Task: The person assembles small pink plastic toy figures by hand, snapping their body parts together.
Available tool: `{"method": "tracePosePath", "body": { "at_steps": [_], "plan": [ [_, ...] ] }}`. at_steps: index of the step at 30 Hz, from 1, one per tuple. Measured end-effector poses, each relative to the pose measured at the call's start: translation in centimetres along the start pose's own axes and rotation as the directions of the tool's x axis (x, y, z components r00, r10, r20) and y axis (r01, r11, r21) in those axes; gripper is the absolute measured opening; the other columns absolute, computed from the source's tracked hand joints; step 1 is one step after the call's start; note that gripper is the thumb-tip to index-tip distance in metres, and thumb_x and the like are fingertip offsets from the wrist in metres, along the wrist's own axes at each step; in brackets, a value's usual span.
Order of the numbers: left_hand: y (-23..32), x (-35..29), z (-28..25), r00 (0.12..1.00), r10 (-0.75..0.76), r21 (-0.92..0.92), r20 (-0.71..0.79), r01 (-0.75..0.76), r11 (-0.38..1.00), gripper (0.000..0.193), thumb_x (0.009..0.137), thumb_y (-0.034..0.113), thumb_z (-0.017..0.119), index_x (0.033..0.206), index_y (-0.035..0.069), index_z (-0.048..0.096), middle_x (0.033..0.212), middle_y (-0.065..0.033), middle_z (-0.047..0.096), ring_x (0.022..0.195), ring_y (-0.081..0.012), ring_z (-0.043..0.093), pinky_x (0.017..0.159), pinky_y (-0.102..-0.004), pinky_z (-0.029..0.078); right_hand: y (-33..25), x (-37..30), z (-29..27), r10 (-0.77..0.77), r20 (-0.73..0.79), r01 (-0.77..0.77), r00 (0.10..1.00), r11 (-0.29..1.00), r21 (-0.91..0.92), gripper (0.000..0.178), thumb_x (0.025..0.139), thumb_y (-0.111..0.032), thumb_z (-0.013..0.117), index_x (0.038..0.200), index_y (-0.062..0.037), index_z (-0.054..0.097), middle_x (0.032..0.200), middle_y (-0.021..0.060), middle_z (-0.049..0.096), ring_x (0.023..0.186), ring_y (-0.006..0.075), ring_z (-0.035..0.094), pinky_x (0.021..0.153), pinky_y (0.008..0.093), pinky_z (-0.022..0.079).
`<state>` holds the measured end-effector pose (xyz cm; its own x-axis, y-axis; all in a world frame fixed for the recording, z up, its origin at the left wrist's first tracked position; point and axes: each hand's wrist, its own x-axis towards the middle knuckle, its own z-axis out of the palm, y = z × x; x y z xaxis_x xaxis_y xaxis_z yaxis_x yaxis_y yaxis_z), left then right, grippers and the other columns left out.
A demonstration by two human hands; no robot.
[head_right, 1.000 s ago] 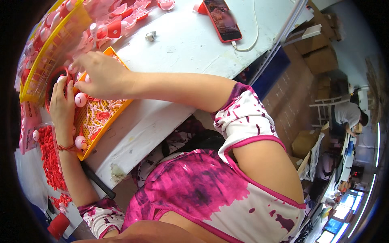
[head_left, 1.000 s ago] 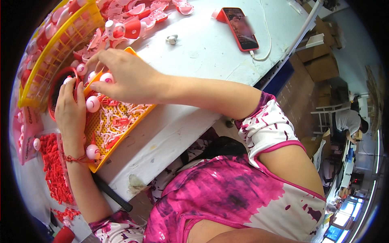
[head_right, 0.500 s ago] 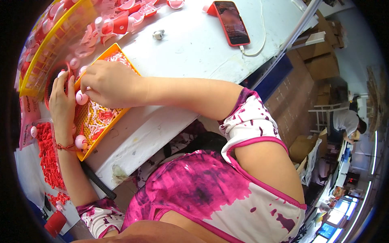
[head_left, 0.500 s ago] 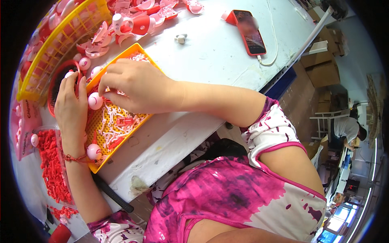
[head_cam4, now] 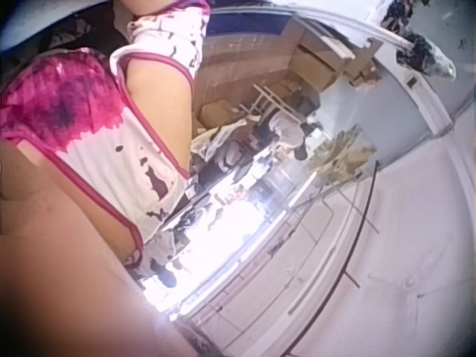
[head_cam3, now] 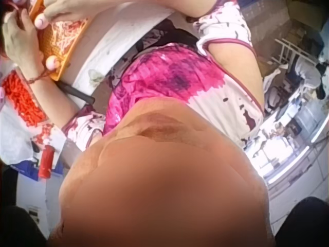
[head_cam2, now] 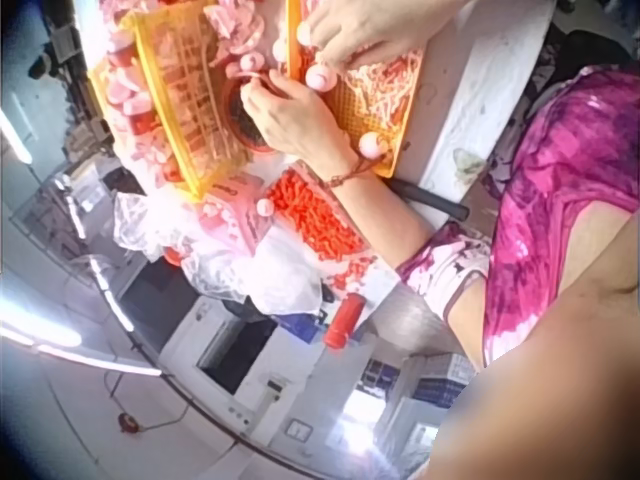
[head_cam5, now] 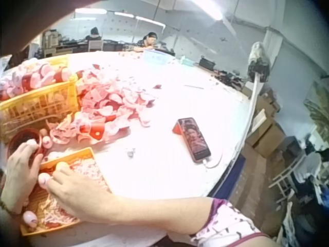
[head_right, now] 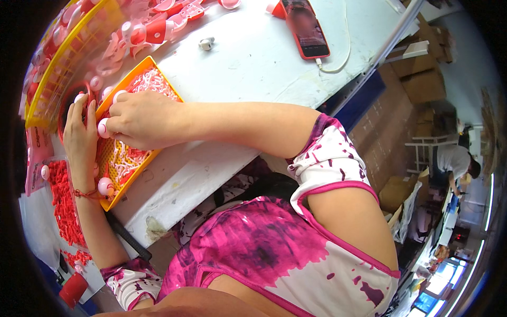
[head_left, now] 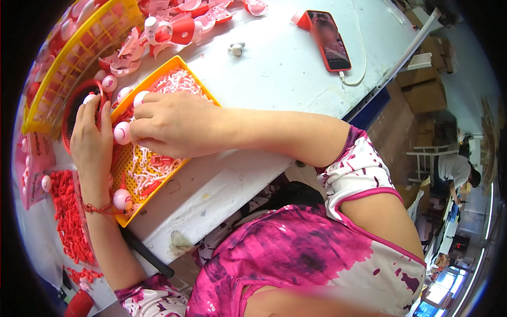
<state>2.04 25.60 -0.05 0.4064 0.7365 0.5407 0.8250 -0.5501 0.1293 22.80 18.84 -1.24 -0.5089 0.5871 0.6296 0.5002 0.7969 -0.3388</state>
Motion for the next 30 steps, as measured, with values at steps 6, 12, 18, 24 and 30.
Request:
{"method": "tracePosePath", "body": {
  "at_steps": [6,12,18,24,30],
  "plan": [
    [-0.03,0.01,0.07,1.000,-0.025,-0.009,0.014,0.025,1.000,0.028,0.095,0.022,0.056,0.114,0.003,0.061,0.109,-0.0150,0.064,0.095,-0.0334,0.064,0.080,-0.0401,0.050,0.02,-0.01,-0.10,0.008,0.048,-0.009,0.999,1.000,0.020,0.012,0.085,-0.018,0.063,0.092,-0.0082,0.063,0.089,0.0085,0.058,0.091,0.0261,0.057,0.079,0.0370,0.050],
    [-0.19,0.04,0.10,1.000,-0.014,-0.013,0.009,0.014,1.000,0.027,0.095,0.022,0.056,0.114,0.003,0.062,0.109,-0.0150,0.064,0.094,-0.0334,0.064,0.080,-0.0399,0.051,0.18,-0.02,0.04,-0.003,0.065,0.001,0.998,1.000,0.027,0.013,0.085,-0.018,0.064,0.092,-0.0079,0.064,0.093,0.0099,0.061,0.093,0.0269,0.058,0.081,0.0376,0.049],
    [0.00,0.01,0.07,0.999,-0.034,0.004,0.010,0.034,0.999,0.028,0.095,0.022,0.056,0.114,0.003,0.062,0.110,-0.0147,0.064,0.095,-0.0331,0.064,0.080,-0.0397,0.051,0.01,-0.08,-0.16,0.025,0.116,-0.030,0.993,0.999,0.037,0.013,0.086,-0.020,0.063,0.091,-0.0078,0.065,0.092,0.0092,0.062,0.094,0.0262,0.060,0.082,0.0373,0.050],
    [-0.31,0.01,0.23,0.999,-0.034,0.009,0.016,0.034,0.999,0.028,0.095,0.023,0.057,0.115,0.003,0.062,0.112,-0.0143,0.064,0.096,-0.0326,0.064,0.080,-0.0394,0.051,0.15,-0.22,0.06,0.047,0.147,-0.055,0.988,0.997,0.047,0.014,0.087,-0.020,0.063,0.092,-0.0076,0.065,0.092,0.0092,0.062,0.093,0.0260,0.060,0.083,0.0373,0.050],
    [-0.32,-0.03,0.27,0.999,-0.029,0.017,0.012,0.029,0.999,0.029,0.095,0.024,0.057,0.114,0.003,0.062,0.112,-0.0144,0.064,0.097,-0.0324,0.064,0.081,-0.0393,0.051,0.16,-0.22,0.06,0.055,0.169,-0.064,0.984,0.997,0.052,0.014,0.087,-0.020,0.063,0.092,-0.0072,0.065,0.092,0.0094,0.062,0.094,0.0261,0.060,0.083,0.0375,0.049]
  ]
}}
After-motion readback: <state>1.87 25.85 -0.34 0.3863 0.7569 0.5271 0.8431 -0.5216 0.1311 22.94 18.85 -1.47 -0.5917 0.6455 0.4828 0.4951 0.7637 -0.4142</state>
